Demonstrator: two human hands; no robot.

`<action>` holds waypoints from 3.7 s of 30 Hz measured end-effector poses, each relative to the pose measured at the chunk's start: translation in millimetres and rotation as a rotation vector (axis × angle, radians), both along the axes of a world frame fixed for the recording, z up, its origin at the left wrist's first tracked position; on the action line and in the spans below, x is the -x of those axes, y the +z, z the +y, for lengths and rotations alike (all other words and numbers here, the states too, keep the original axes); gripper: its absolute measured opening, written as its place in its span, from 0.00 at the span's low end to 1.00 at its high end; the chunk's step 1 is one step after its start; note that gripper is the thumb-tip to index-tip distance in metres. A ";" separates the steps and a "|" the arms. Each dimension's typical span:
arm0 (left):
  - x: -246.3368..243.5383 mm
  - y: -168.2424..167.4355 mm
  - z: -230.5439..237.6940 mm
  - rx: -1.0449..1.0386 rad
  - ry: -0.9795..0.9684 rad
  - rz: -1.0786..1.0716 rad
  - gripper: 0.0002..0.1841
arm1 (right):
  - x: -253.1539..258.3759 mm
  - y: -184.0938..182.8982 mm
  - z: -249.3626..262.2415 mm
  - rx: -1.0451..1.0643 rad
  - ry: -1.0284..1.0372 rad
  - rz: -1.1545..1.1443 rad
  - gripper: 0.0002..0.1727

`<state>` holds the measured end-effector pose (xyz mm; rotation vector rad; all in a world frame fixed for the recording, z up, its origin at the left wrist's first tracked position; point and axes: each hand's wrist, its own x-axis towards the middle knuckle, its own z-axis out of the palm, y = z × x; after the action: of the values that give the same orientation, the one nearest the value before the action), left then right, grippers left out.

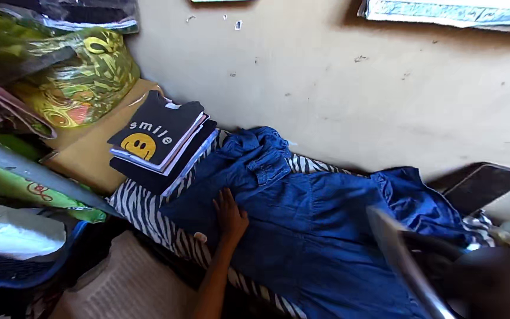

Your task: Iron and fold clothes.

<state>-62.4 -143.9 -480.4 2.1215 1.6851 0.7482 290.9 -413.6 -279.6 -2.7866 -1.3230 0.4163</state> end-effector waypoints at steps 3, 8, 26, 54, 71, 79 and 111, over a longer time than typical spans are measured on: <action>6.8 0.4 -4.8 0.017 -0.032 -0.121 0.41 | 32.6 -43.8 56.1 0.083 0.066 -0.046 0.32; 12.1 -1.8 -7.3 -0.099 -0.002 -0.016 0.39 | 11.3 -69.8 113.6 0.030 0.066 -0.241 0.35; 18.3 -3.5 -14.7 -0.076 -0.172 0.163 0.38 | 43.6 -44.0 369.4 -0.110 -0.013 0.113 0.33; 172.7 23.5 -13.9 0.051 0.457 -0.399 0.29 | 164.6 0.1 219.4 -0.270 0.800 -0.171 0.16; 179.8 11.6 1.5 0.092 0.530 -0.390 0.25 | 313.6 -61.7 318.3 0.259 0.679 0.018 0.19; 159.1 30.7 -29.8 -0.321 0.441 -0.398 0.26 | 322.0 -58.8 312.7 0.292 0.743 0.031 0.17; 89.9 -17.1 15.6 -0.048 0.158 0.240 0.36 | 219.6 -65.5 334.6 0.182 0.523 -0.004 0.18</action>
<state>-152.4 -128.3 -497.5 2.2040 1.9968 0.6015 71.3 -79.0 -345.1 -2.5320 -2.1114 0.5676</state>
